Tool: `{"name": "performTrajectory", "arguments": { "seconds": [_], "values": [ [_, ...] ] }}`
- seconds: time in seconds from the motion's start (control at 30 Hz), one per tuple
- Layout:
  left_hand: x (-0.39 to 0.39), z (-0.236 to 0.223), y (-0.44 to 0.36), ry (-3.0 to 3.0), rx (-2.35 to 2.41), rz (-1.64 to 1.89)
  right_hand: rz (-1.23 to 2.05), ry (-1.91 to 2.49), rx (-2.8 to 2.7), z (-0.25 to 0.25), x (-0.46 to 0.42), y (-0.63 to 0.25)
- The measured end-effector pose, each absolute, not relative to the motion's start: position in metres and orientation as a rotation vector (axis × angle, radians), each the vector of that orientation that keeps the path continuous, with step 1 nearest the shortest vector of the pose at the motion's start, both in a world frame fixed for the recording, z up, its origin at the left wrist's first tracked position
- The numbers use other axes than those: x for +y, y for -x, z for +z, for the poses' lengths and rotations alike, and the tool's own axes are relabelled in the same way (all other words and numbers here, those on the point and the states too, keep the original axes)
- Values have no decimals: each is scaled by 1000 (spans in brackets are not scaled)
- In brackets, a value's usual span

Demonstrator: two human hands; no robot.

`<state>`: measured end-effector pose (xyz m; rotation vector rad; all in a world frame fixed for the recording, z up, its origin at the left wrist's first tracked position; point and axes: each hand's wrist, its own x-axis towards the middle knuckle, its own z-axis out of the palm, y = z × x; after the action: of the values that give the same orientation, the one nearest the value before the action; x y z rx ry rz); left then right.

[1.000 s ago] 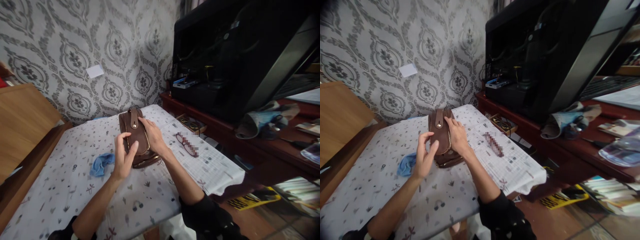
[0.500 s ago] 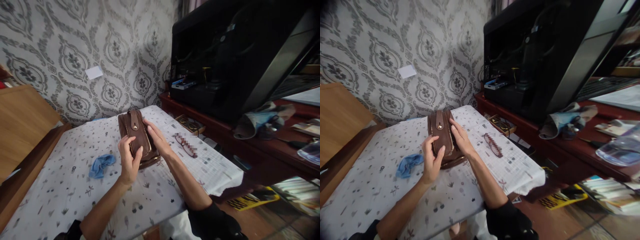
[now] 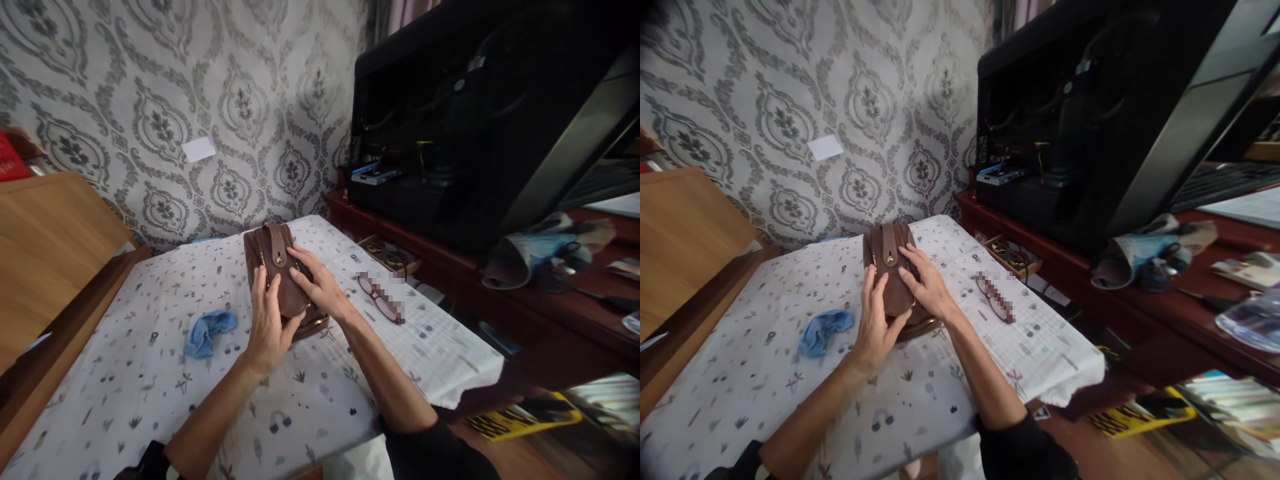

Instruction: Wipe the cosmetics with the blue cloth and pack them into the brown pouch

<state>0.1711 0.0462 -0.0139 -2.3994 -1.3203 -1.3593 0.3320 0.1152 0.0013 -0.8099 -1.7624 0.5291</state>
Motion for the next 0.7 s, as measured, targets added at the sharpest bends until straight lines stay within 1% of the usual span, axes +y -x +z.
{"name": "performTrajectory", "arguments": {
  "seconds": [0.2, 0.3, 0.43, 0.57, 0.7],
  "values": [
    [46, -8, -178, 2393, -1454, -1592, 575, 804, -1758, 5, 113, -333],
    [47, -7, -179, 2413, -1482, -1590, 618, 816, -1734, 7, 110, -334],
    [49, -14, -175, 2404, -1392, -1524, 615, 865, -1721, 7, 110, -334],
    [51, -22, -172, 2381, -1276, -1340, 439, 999, -1809, 12, 104, -328],
    [50, -22, -172, 2348, -1263, -1220, 110, 1278, -1837, 20, 89, -307]
  ]
}}
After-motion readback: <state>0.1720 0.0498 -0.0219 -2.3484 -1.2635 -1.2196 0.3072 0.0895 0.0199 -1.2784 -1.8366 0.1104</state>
